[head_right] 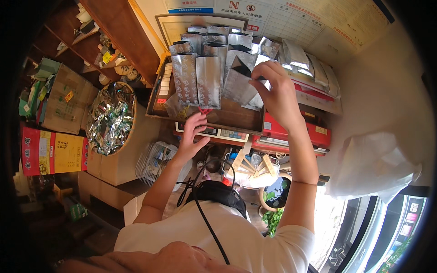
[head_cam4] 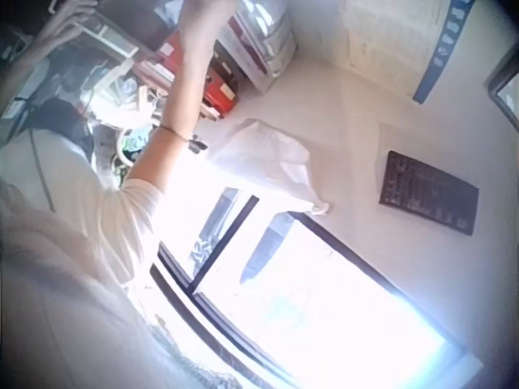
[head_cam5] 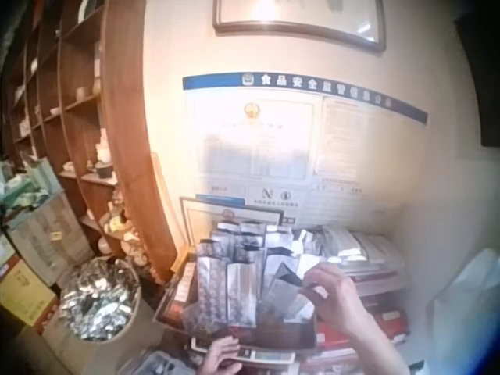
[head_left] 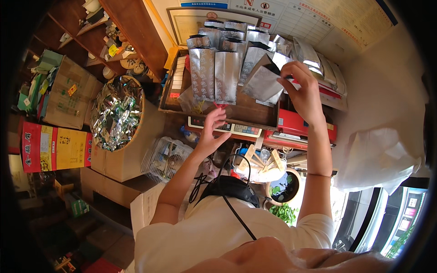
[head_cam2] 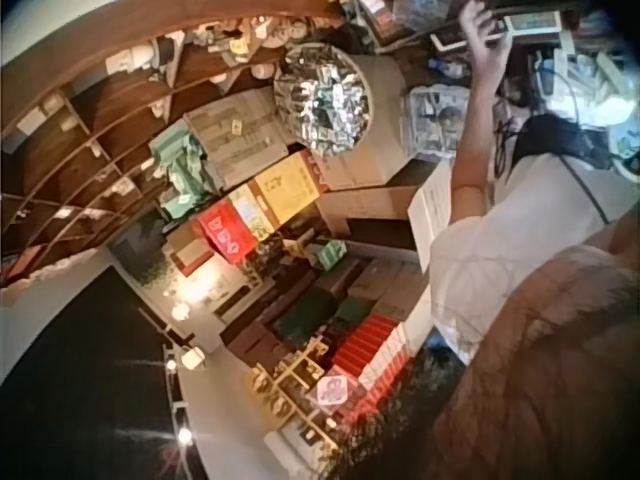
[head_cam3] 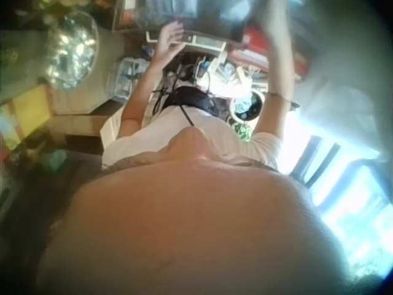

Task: The person repeatedly picks up small silver foil packets, places them into a red heat-sealing machine, and removes the sealed packets. The sealed packets are stacked on a nearby surface.

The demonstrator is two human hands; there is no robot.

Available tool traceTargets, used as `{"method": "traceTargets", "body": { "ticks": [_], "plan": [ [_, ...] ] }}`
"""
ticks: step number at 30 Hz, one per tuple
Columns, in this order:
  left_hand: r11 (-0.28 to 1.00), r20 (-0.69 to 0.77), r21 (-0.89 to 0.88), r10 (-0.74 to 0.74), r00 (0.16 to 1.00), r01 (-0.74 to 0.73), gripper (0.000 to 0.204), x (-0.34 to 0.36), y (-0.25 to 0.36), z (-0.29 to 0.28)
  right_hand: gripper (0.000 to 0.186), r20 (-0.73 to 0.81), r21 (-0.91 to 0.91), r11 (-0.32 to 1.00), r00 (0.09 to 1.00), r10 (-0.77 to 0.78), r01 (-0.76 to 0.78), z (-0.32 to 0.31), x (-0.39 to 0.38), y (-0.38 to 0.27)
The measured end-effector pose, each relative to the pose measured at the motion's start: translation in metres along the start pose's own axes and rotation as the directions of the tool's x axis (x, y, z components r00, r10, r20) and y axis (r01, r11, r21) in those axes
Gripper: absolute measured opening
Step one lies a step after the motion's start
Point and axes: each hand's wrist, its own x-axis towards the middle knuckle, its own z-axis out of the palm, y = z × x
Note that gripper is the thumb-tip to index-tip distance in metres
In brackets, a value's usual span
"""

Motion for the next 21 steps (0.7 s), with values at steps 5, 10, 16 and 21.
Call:
{"method": "traceTargets", "body": {
  "ticks": [5, 10, 16, 21],
  "plan": [
    [0.979, 0.076, 0.149, 0.129, 0.989, -0.139, 0.098, 0.022, 0.012, 0.054, 0.020, 0.129, 0.144, 0.989, 0.992, 0.011, -0.030, -0.030, -0.044, -0.023],
    [0.987, 0.359, 0.058, -0.160, 0.920, 0.149, 0.072, 0.002, 0.006, 0.103, 0.021, 0.147, 0.261, 0.955, 0.984, 0.101, -0.137, -0.040, -0.106, -0.022],
    [0.965, 0.412, -0.130, -0.158, 0.898, 0.229, 0.064, -0.022, -0.014, 0.162, 0.048, -0.139, 0.655, 0.728, 0.914, 0.380, -0.203, -0.037, -0.193, -0.001],
    [0.969, 0.451, -0.080, -0.172, 0.876, 0.232, 0.065, -0.032, -0.020, 0.197, 0.019, -0.137, 0.747, 0.606, 0.828, 0.543, -0.274, -0.037, -0.254, 0.015]
  ]
}}
